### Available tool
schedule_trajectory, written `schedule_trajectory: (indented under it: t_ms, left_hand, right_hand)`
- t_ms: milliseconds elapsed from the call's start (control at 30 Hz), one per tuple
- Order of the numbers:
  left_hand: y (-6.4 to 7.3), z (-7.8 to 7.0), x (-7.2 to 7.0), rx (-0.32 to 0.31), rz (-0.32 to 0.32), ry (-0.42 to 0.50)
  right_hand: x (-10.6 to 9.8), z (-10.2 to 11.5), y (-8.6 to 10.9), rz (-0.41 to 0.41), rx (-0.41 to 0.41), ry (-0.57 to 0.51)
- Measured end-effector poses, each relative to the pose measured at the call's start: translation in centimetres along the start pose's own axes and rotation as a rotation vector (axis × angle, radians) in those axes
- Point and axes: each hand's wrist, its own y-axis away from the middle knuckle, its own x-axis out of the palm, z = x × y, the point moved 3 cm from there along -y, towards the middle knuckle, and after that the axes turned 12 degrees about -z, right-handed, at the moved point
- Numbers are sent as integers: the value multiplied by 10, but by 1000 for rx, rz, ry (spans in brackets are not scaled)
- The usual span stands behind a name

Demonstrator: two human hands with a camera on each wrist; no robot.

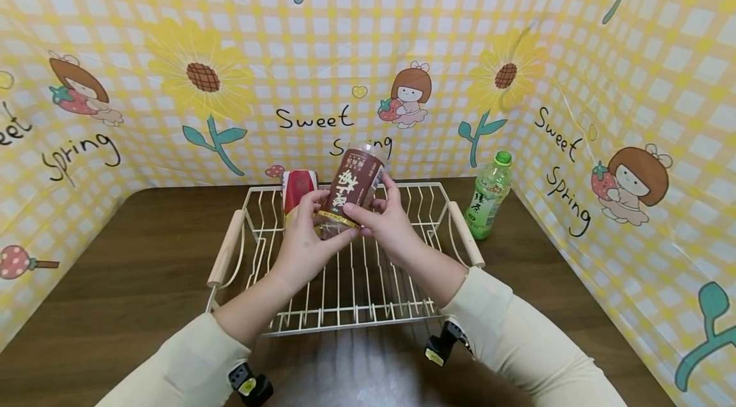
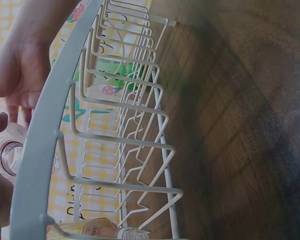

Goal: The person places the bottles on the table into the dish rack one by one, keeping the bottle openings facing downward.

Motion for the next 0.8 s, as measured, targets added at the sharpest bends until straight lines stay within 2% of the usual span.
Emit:
schedule_trajectory:
  t_ms: [100,200,333,500,600,733,800]
  left_hand:
    - [1,0,0,-24,33,31]
    - [1,-1,-3,-81,83,82]
    - [-3,-3,-15,-129,126,84]
    - [-14,-3,-47,-108,124,-26]
    - [-22,3,-73,-139,130,-144]
    - [-31,28,-104,-205,211,-332]
    - [-33,45,-116,-256,263,-390]
  right_hand:
    - [-1,2,-2,6,7,17]
    - [-2,5,-4,16,5,43]
    - [-6,7,-9,11,7,83]
    - [-11,6,-18,17,43,80]
    - [-14,4,-23,28,64,102]
    - [-18,-1,-29,27,84,162]
    - [-20,-4,-32,18,91,189]
